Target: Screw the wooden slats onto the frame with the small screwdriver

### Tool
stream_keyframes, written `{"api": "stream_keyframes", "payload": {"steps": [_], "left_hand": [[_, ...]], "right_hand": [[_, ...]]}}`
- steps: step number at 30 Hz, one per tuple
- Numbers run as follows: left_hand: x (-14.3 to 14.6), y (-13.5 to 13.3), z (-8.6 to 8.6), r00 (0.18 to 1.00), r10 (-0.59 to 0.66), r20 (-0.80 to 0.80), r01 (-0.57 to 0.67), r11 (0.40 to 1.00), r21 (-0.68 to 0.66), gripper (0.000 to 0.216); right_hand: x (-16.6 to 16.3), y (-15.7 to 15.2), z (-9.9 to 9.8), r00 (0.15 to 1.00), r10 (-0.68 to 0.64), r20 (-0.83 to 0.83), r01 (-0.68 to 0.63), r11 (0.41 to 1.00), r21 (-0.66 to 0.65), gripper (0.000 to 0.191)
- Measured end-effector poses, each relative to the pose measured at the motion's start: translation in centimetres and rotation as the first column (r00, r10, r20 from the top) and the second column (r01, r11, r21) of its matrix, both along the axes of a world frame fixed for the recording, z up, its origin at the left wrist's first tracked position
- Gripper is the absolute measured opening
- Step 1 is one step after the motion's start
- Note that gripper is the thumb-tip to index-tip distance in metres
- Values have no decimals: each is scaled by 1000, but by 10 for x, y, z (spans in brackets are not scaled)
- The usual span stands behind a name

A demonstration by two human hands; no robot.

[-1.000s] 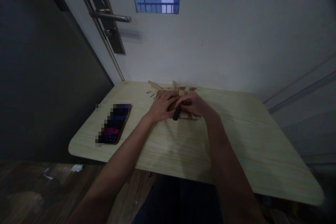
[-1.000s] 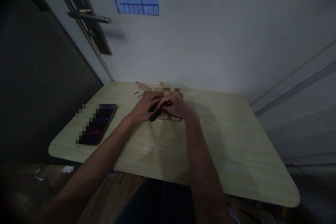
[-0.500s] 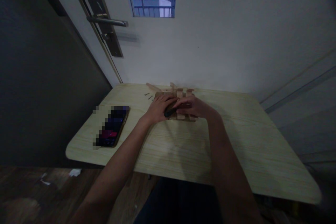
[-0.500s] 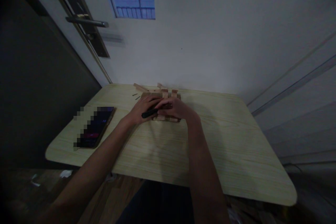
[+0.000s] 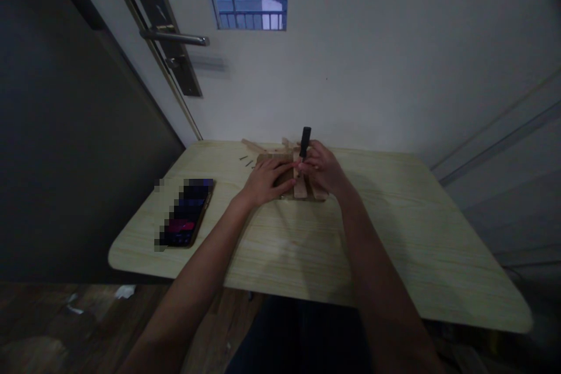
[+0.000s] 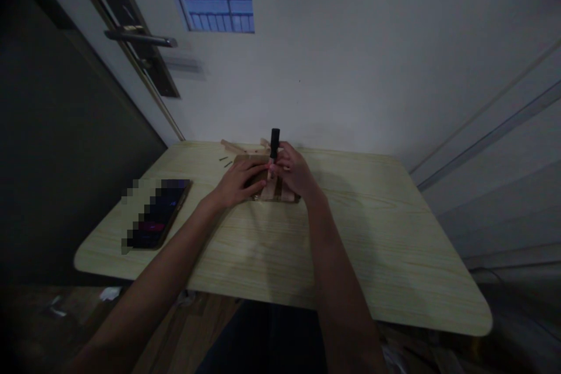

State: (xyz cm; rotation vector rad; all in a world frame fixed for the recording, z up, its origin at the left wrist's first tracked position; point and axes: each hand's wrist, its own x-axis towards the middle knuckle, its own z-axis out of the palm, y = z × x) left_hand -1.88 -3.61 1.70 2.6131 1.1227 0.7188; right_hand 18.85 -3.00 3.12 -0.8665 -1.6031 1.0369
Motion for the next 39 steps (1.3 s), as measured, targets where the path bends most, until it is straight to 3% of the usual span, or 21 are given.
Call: {"api": "stream_keyframes", "payload": {"steps": [6,19,24,34,39], "left_hand": [[0,0,-1,1000,13,-15,-13,1000,5,50],[-1,0,-2,1000,7,-5,-7,1000,7,51],[-1,-1,-2,999,30,-13,-30,999,11,50],[-2,1,-4,1000,12,1,-12,1000,9,51],[-1,1,-4,1000,5,6,-5,1000,12,48]], "right_hand": [[0,-4,2,994,-69,83,62,994,89,37],[6,-4,-2,985,-73,158,60,994,86,36],[4,1,-5,967,-118,226,86,985,147,21],[1,-3,0,957,-144,251,98,977,188,44],[-2,-5,5,971,-136,196,94,973,209,39]]}}
